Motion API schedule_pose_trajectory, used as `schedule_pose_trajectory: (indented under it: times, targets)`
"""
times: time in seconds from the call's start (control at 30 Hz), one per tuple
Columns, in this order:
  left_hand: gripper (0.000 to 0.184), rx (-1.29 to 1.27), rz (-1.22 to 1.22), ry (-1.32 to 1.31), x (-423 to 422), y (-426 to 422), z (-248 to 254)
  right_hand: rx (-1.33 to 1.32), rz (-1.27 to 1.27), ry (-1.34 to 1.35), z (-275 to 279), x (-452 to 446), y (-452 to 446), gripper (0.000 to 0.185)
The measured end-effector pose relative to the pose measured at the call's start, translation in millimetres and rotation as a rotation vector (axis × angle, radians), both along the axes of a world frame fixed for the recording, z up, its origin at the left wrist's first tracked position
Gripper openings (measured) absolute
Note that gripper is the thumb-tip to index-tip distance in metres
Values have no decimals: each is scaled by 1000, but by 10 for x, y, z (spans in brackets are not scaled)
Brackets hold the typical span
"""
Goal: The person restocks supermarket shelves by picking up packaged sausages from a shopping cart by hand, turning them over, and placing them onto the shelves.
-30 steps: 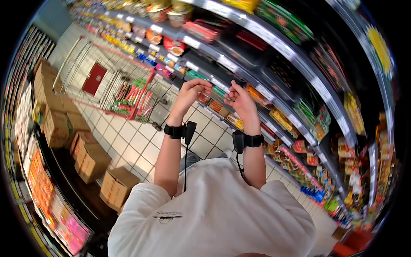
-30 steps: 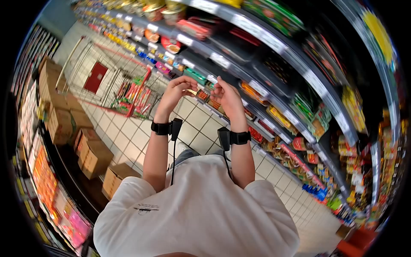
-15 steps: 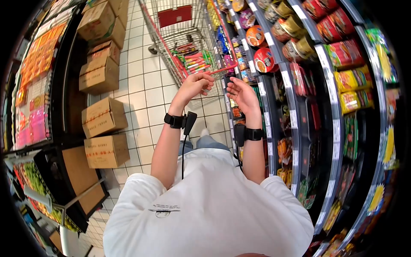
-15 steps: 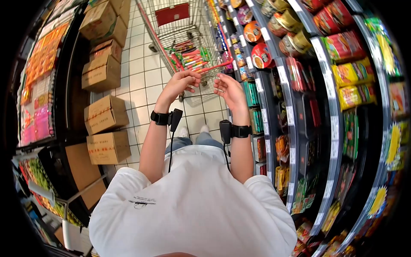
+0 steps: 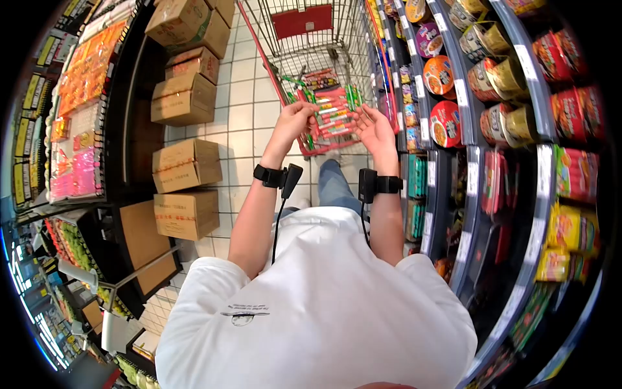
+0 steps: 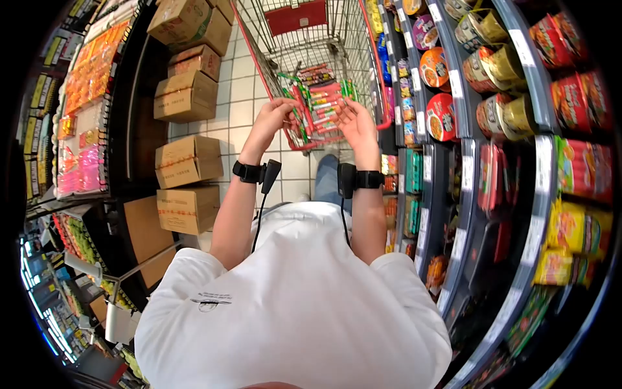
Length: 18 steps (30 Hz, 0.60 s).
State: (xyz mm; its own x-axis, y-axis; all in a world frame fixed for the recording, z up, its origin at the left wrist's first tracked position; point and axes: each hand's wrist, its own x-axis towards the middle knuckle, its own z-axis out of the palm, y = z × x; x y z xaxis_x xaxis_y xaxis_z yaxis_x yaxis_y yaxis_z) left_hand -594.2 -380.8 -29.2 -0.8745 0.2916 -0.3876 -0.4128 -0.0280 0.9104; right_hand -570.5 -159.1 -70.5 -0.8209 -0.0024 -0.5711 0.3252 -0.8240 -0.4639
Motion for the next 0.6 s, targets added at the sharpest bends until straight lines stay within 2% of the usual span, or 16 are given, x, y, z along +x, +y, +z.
schedule_pose_trajectory:
  times: [0.1,0.2,0.3,0.33,0.37,0.43,0.47,0.6]
  targets:
    - [21,-107,-64,-46,-503,223,-37,24,-15,26,-172,-421,121,18]
    - [20,-182,-77,-55,-1012,560,-95,70,-87,-11,-120,-860,263,23]
    - [20,-233,-100,-128,-1268,818,-301,-24,-123,-90,-423,-1152,399,27]
    - [20,-246,-112,-157,-1333,864,-378,-68,-126,-110,-543,-1227,422,34]
    - [19,-248,-119,-181,-1392,928,-462,-68,-131,-131,-653,-1300,468,34]
    - [19,-276,-138,-212,-1474,990,-668,-236,-191,-312,-855,-1398,502,43]
    - [19,-285,-163,-209,-1532,1004,-771,-270,-207,-302,-954,-1412,505,48]
    - [23,-319,-184,-286,-1889,1123,-991,-295,-342,-437,-1187,-1574,486,51]
